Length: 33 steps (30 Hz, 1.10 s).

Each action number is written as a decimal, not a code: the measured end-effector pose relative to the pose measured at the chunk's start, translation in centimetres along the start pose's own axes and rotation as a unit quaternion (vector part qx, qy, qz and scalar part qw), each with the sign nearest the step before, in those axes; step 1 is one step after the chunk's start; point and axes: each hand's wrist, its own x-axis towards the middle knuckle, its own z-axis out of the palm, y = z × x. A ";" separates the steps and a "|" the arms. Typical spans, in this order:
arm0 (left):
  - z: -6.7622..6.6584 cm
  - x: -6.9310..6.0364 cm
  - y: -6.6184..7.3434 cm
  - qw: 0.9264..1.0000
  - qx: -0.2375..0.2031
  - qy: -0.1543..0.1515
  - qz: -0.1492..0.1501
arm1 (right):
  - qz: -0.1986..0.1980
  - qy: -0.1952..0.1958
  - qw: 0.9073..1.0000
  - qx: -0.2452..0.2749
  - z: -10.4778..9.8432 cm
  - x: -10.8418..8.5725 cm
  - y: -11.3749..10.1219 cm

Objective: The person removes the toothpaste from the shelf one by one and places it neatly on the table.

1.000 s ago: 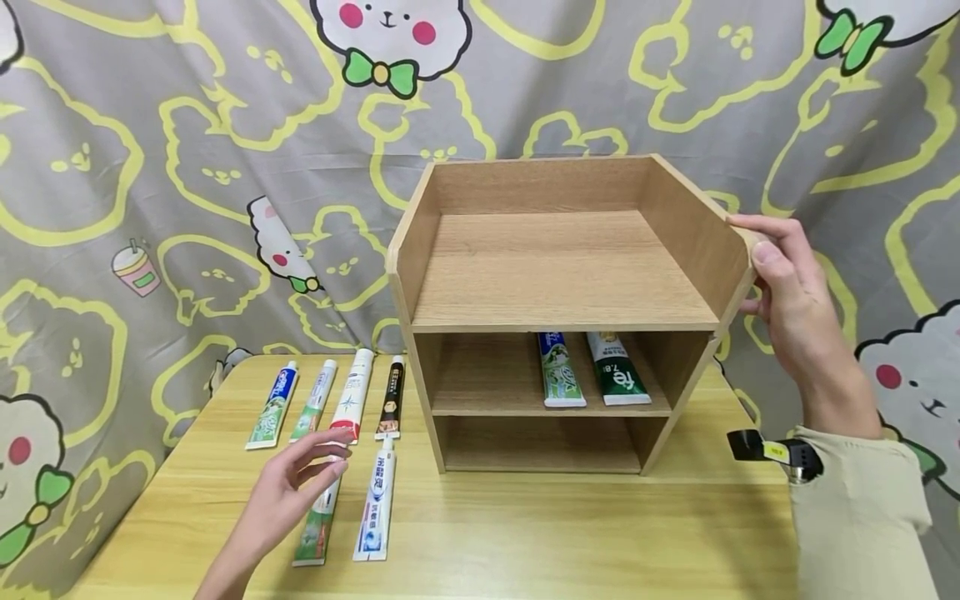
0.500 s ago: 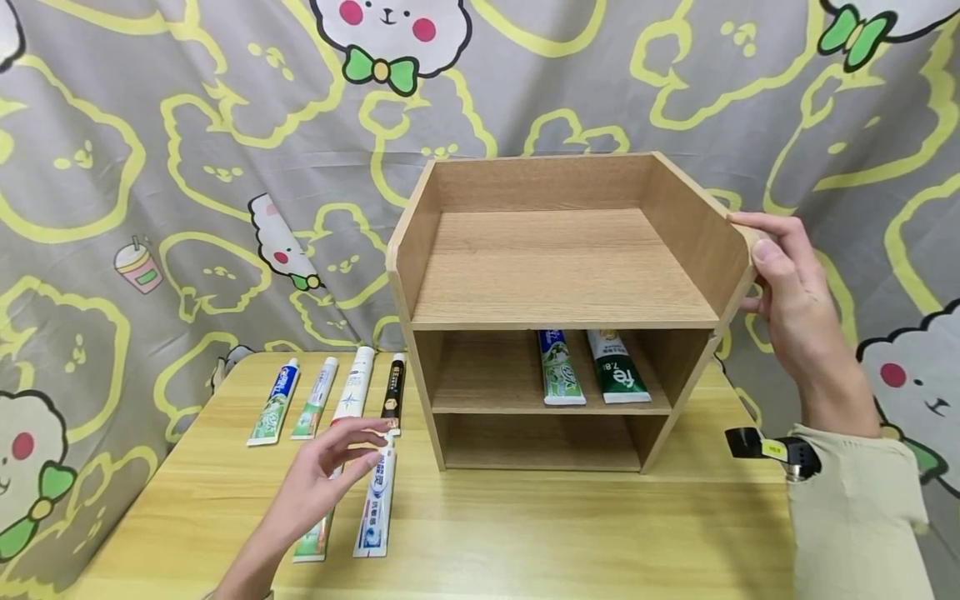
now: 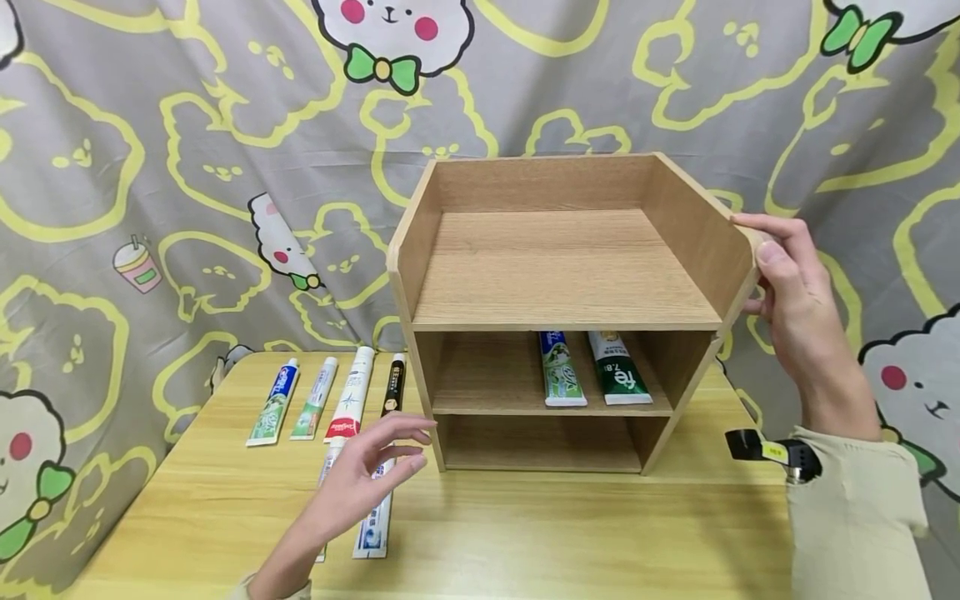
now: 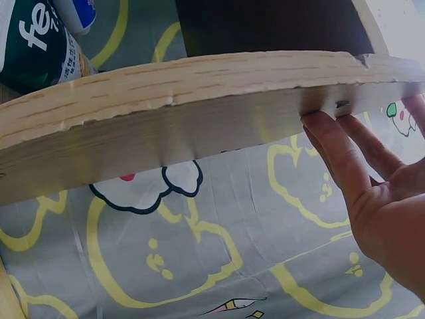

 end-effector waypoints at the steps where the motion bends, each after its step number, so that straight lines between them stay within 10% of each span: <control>1: 0.4 0.2 0.1 1.000 -0.005 -0.003 0.007 | 0.000 0.002 1.000 -0.004 0.0 0.0 0.0; 15: 4.9 1.9 0.8 0.998 -0.046 0.012 0.048 | -0.004 -0.004 1.000 0.025 -0.2 -0.1 0.3; 33: 8.6 7.2 2.4 0.993 0.056 0.019 0.102 | -0.011 -0.008 1.000 0.005 -0.1 0.0 0.3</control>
